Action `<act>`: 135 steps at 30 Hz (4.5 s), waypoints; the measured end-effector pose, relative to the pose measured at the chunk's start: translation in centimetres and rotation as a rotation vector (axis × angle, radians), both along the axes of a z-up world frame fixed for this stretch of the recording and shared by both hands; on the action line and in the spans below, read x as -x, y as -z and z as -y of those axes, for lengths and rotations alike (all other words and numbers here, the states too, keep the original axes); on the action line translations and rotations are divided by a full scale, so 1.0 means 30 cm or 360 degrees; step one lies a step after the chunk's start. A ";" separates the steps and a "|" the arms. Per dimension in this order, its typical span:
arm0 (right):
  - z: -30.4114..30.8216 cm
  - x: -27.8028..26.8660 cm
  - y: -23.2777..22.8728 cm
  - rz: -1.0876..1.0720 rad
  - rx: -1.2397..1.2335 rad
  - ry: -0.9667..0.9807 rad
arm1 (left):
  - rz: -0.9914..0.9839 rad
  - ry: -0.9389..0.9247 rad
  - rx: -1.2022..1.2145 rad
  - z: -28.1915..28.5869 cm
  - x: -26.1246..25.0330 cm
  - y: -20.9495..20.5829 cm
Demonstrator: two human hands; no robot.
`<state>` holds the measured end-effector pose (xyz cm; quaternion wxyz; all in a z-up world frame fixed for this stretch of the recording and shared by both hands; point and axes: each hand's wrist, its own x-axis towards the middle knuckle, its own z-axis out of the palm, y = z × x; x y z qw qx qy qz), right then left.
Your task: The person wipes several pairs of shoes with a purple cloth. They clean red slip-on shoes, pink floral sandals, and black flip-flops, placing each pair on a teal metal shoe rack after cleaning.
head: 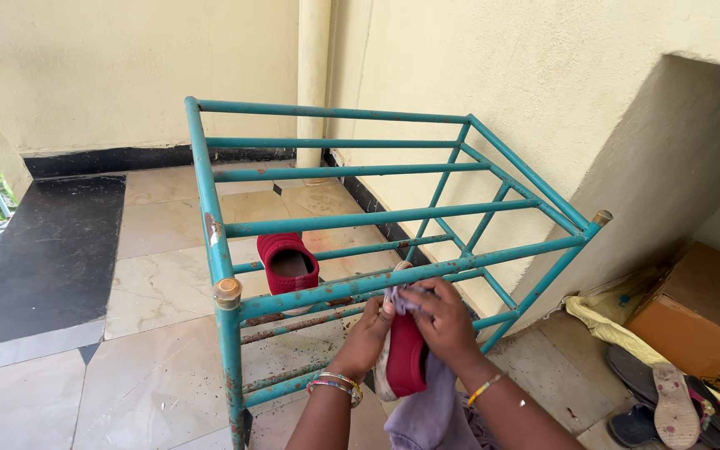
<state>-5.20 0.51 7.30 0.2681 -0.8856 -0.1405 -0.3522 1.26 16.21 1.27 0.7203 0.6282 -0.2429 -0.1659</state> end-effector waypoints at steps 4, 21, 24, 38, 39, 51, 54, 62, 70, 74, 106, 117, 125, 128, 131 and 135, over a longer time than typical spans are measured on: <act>-0.005 -0.024 -0.048 -0.0116 -0.0177 0.0070 | -0.0234 0.0268 0.0019 -0.038 0.025 -0.050; 0.025 0.014 -0.183 -0.0268 0.0382 -0.0013 | -0.0350 0.0181 0.0054 -0.008 0.052 -0.058; -0.004 0.042 -0.161 -0.0405 0.0427 -0.0063 | -0.0247 0.0257 0.0204 -0.003 0.043 -0.032; 0.077 -0.175 -0.049 -0.0045 -0.0100 -0.0268 | -0.0591 0.0413 0.0621 -0.045 0.014 -0.043; 0.098 -0.211 -0.026 -0.0066 -0.0192 -0.0266 | -0.0636 0.0451 0.0658 -0.043 0.007 -0.024; 0.076 -0.168 0.224 -0.0635 -0.1586 -0.0443 | -0.1133 0.0413 0.1080 -0.012 -0.022 0.046; 0.093 -0.118 0.204 -0.0294 -0.2241 -0.0686 | -0.1182 0.0531 0.1105 0.017 -0.018 0.049; 0.206 0.048 0.171 -0.0575 -0.1723 -0.0678 | -0.1056 0.0331 0.1282 0.188 0.044 -0.039; 0.516 0.122 0.263 -0.0154 -0.1678 -0.0556 | -0.1029 0.0514 0.1174 0.522 0.078 0.013; 0.549 0.126 0.282 -0.0112 -0.1634 -0.0610 | -0.1029 0.0681 0.1202 0.589 0.045 0.059; 0.513 0.240 0.233 0.0212 -0.0285 -0.0348 | -0.0693 0.0516 0.1416 0.621 -0.080 0.208; 0.564 0.140 0.287 -0.0435 -0.2650 -0.0695 | -0.0723 0.0438 0.1600 0.552 0.111 0.038; 0.463 0.185 0.356 0.0155 -0.1075 -0.0335 | -0.0801 -0.0291 0.1313 0.615 0.043 0.056; 0.442 0.224 0.349 0.0461 -0.0346 -0.0229 | -0.0836 -0.0303 0.1282 0.616 0.040 0.056; 0.493 0.202 0.307 0.0535 -0.0686 -0.0028 | -0.0861 -0.0231 0.1248 0.599 0.052 0.059; 0.526 0.182 0.278 0.0148 -0.0941 -0.0015 | -0.0734 -0.0145 0.1191 0.610 0.048 0.071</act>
